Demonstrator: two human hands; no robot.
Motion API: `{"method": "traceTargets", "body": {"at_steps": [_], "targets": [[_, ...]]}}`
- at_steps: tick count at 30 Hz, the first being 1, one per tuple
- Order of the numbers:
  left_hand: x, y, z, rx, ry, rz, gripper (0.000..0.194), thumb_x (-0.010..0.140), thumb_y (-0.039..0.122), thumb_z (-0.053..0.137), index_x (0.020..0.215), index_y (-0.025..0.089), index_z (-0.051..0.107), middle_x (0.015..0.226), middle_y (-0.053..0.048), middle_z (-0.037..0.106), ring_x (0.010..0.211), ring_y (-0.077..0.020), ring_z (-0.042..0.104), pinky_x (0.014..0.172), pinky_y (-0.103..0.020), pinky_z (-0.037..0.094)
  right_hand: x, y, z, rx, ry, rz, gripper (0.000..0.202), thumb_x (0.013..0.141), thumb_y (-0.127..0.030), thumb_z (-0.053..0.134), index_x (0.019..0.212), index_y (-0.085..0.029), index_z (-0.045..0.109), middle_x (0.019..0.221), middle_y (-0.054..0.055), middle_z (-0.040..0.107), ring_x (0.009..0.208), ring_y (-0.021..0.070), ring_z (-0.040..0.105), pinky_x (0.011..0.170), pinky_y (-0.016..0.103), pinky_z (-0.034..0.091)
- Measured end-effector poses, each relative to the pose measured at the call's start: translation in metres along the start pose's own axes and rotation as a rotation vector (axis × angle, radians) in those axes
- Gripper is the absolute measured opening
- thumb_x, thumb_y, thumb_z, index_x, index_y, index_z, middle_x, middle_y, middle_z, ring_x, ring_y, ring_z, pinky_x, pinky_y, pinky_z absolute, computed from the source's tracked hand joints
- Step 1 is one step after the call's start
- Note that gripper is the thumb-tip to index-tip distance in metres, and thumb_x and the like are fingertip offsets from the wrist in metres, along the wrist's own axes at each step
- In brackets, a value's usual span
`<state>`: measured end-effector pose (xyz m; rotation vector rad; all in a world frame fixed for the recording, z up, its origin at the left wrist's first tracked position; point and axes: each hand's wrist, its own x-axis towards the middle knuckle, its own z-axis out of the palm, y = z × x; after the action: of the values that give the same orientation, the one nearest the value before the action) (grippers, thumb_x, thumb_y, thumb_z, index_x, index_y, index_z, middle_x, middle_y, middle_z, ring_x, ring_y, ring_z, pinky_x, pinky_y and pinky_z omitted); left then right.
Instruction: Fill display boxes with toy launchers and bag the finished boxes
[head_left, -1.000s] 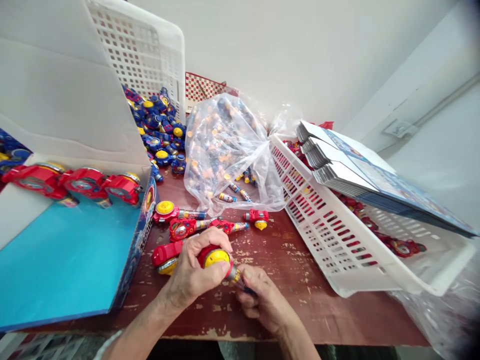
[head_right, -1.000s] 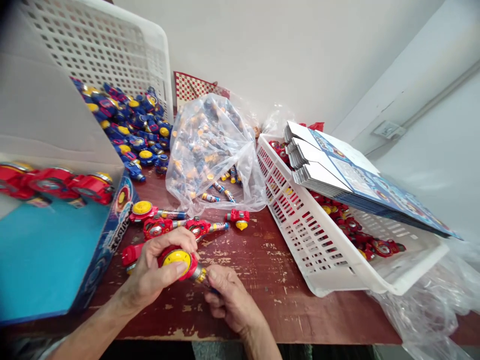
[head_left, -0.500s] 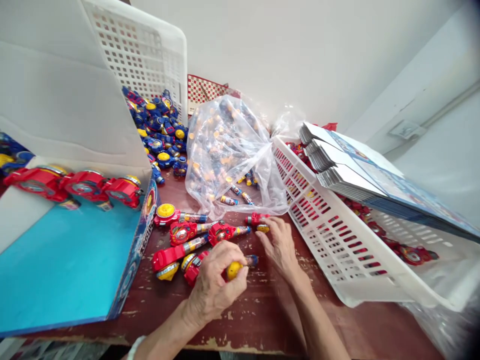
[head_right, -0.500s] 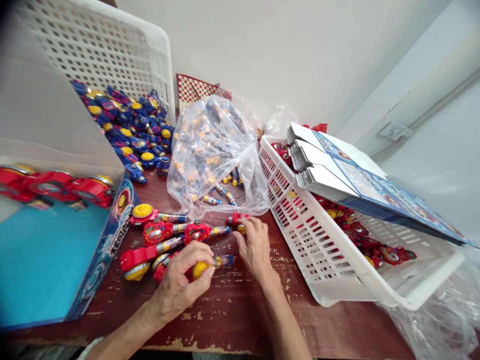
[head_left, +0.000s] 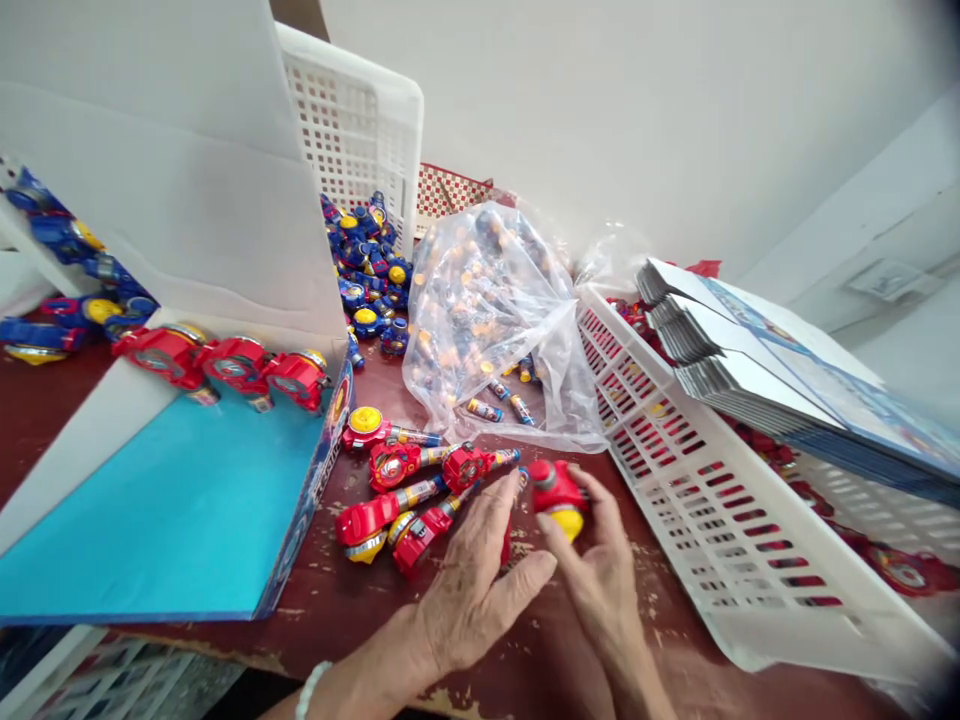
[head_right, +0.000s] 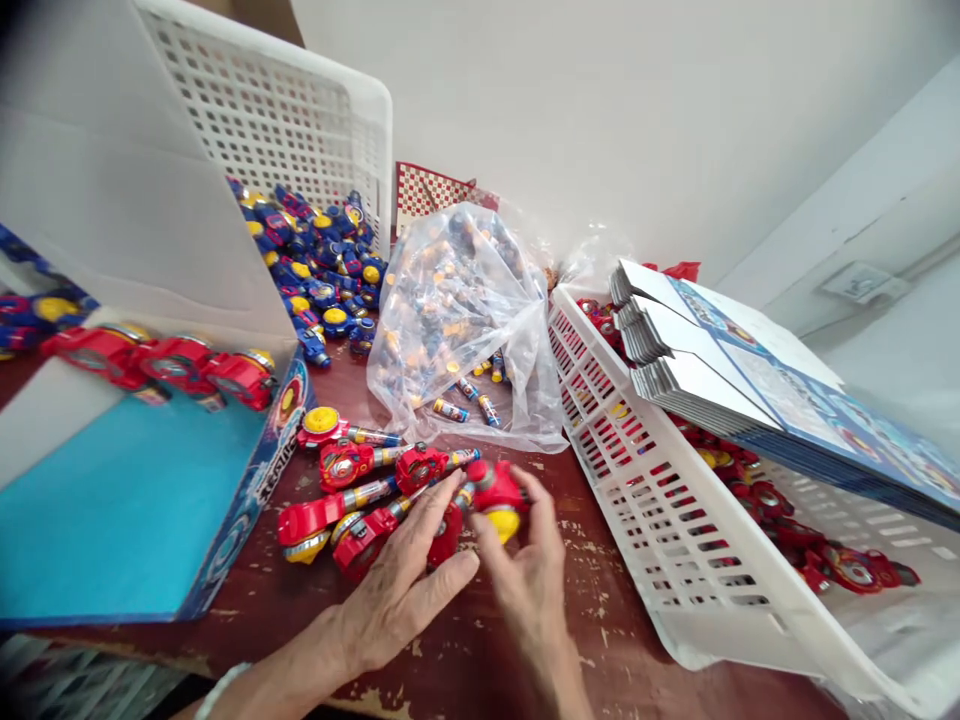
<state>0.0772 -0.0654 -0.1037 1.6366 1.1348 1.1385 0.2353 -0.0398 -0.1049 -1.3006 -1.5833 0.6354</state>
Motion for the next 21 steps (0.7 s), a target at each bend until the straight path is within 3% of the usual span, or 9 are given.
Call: {"method": "traceTargets", "body": {"at_steps": [3,5,7,8,9,11,14,18,21], "targets": [[0.005,0.011,-0.007,-0.524,0.101,-0.278,0.048,0.09,0.04,0.055,0.133,0.022,0.046,0.139,-0.011,0.05,0.131,-0.0258,0.045,0.113,-0.044,0.033,-0.006,-0.031,0.007,0.012,-0.274,-0.191,0.059,0.087,-0.03,0.061,0.141,-0.024,0.039,0.14,0.011,0.046,0.128,0.0261,0.046,0.106,0.042,0.04],[0.01,0.016,-0.017,-0.839,0.238,-0.364,0.038,0.086,0.037,0.062,0.12,0.023,0.053,0.123,-0.008,0.061,0.115,-0.0244,0.058,0.104,-0.042,0.045,0.017,-0.042,0.008,-0.023,-0.429,-0.253,0.054,0.089,-0.032,0.059,0.14,-0.023,0.042,0.141,0.01,0.047,0.131,0.0259,0.043,0.108,0.042,0.038],[0.016,0.018,-0.031,-1.041,0.333,-0.424,0.032,0.082,0.034,0.067,0.108,0.021,0.055,0.106,-0.006,0.068,0.098,-0.0252,0.067,0.089,-0.042,0.054,0.058,-0.042,0.012,-0.097,-0.443,-0.195,0.042,0.094,-0.035,0.05,0.134,-0.021,0.05,0.132,0.009,0.056,0.122,0.0227,0.052,0.101,0.037,0.044],[0.019,0.019,-0.038,-1.099,0.364,-0.46,0.028,0.081,0.032,0.068,0.103,0.019,0.056,0.098,-0.007,0.07,0.091,-0.0265,0.069,0.083,-0.043,0.056,0.081,-0.038,0.016,-0.184,-0.367,-0.132,0.037,0.097,-0.033,0.044,0.13,-0.019,0.053,0.127,0.008,0.06,0.117,0.0207,0.056,0.097,0.033,0.047],[0.021,0.019,-0.046,-1.141,0.389,-0.497,0.025,0.081,0.03,0.067,0.099,0.017,0.056,0.091,-0.007,0.071,0.085,-0.0279,0.07,0.079,-0.043,0.058,0.105,-0.031,0.022,-0.337,-0.289,-0.064,0.032,0.098,-0.03,0.042,0.124,-0.02,0.058,0.123,0.007,0.063,0.114,0.0188,0.058,0.096,0.03,0.046],[0.023,0.018,-0.059,-1.195,0.415,-0.578,0.018,0.082,0.027,0.062,0.093,0.014,0.056,0.082,-0.009,0.071,0.078,-0.0297,0.072,0.071,-0.043,0.059,0.144,-0.011,0.037,-0.458,-0.254,0.028,0.025,0.093,-0.02,0.049,0.112,-0.015,0.065,0.116,0.011,0.066,0.112,0.0225,0.059,0.098,0.035,0.043],[0.022,0.016,-0.069,-1.212,0.402,-0.659,0.016,0.082,0.023,0.06,0.092,0.012,0.056,0.08,-0.012,0.071,0.072,-0.0286,0.072,0.053,-0.03,0.057,0.174,0.024,0.059,-0.54,-0.26,0.148,0.013,0.086,-0.018,0.062,0.095,-0.011,0.066,0.103,0.012,0.068,0.103,0.0254,0.062,0.093,0.043,0.045],[0.019,0.013,-0.071,-1.152,0.332,-0.596,0.035,0.073,0.024,0.072,0.104,0.017,0.056,0.086,-0.005,0.07,0.064,-0.0222,0.071,0.038,-0.017,0.044,0.171,0.048,0.065,-0.473,-0.255,0.16,0.014,0.087,-0.024,0.061,0.095,-0.013,0.063,0.1,0.009,0.066,0.1,0.0228,0.061,0.093,0.044,0.045],[0.018,0.011,-0.071,-1.088,0.315,-0.585,0.046,0.07,0.038,0.077,0.106,0.02,0.055,0.082,-0.001,0.067,0.06,-0.0194,0.069,0.035,-0.016,0.04,0.154,0.036,0.053,-0.304,-0.257,0.089,0.031,0.087,-0.026,0.053,0.115,-0.012,0.056,0.109,0.012,0.064,0.101,0.0234,0.06,0.09,0.04,0.046]]}}
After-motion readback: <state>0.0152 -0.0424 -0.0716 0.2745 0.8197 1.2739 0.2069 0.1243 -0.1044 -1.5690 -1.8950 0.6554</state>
